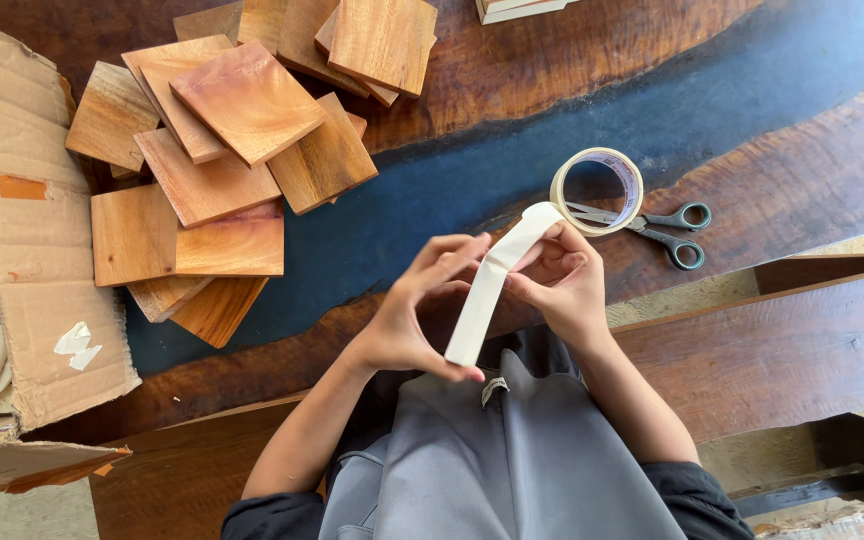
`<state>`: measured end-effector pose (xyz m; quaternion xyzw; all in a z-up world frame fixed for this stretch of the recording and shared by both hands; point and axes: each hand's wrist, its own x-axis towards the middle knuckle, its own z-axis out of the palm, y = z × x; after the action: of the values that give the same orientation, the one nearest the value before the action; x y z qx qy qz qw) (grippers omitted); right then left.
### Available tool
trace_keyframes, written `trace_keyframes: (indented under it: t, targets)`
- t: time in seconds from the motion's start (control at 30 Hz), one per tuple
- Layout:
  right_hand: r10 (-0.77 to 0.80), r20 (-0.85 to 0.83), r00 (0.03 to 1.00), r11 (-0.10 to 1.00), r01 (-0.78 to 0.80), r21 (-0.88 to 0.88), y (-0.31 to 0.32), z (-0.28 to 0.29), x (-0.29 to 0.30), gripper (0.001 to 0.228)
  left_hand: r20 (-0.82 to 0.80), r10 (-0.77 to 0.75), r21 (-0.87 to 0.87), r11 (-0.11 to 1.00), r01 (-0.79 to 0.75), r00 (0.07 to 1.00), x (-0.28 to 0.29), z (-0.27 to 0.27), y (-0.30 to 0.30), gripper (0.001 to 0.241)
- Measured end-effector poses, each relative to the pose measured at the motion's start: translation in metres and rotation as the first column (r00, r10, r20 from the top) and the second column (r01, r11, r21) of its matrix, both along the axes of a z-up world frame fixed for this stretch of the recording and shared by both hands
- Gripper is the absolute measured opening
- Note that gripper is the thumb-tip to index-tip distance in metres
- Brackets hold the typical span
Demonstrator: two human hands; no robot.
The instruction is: The person applies masking tape to the edge of square wood blocks by hand, smoothing the tape onto the side of each block using their fingers and a roll of tape.
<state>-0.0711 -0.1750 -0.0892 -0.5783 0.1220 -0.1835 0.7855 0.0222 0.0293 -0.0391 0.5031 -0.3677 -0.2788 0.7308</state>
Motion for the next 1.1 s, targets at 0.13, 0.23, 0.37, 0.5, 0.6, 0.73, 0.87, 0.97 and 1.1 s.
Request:
trace_keyframes:
  t: [0.13,0.23,0.37,0.5,0.6,0.73,0.87,0.97,1.1]
  targets:
    - [-0.028,0.039,0.999,0.999,0.026,0.041,0.006,-0.003,0.004,0.046,-0.01,0.009,-0.011,1.0,-0.009,1.0,0.001,0.001,-0.002,0.121]
    - [-0.006,0.088,0.996,0.995,-0.003,0.095,0.01,0.017,0.011,0.047,-0.002,0.015,0.017,1.0,-0.015,1.0,-0.001,0.004,-0.003,0.128]
    - [0.063,0.136,0.989,0.997,-0.069,0.04,0.003,0.038,0.014,0.045,0.07,-0.022,0.08,0.997,0.016,0.997,0.003,0.009,0.001,0.136]
    - [0.248,0.085,0.965,0.968,-0.25,0.007,-0.003,0.059,0.005,0.041,0.186,-0.083,0.182,0.982,0.048,0.979,0.009,0.031,0.007,0.134]
    - [0.201,0.091,0.975,0.951,-0.217,0.219,-0.009,0.04,-0.004,0.024,0.305,-0.106,0.243,0.97,0.03,0.946,0.013,0.051,0.012,0.122]
    - [-0.028,-0.009,1.0,0.947,0.03,0.321,-0.005,0.012,-0.013,0.012,0.677,-0.102,0.249,0.964,-0.096,0.729,0.01,0.059,0.006,0.111]
    - [-0.022,0.0,1.0,0.951,0.021,0.308,0.01,0.05,-0.006,0.012,0.807,-0.066,0.187,0.971,-0.148,0.586,0.002,0.034,-0.001,0.113]
    - [0.034,0.03,0.999,0.963,-0.041,0.265,0.011,0.058,-0.003,0.012,0.829,-0.015,0.126,0.979,-0.161,0.559,0.0,0.017,-0.002,0.105]
    - [0.067,0.115,0.991,0.985,-0.084,0.15,0.014,0.056,-0.004,0.016,0.811,0.048,0.045,0.989,-0.144,0.583,-0.006,0.008,0.007,0.102]
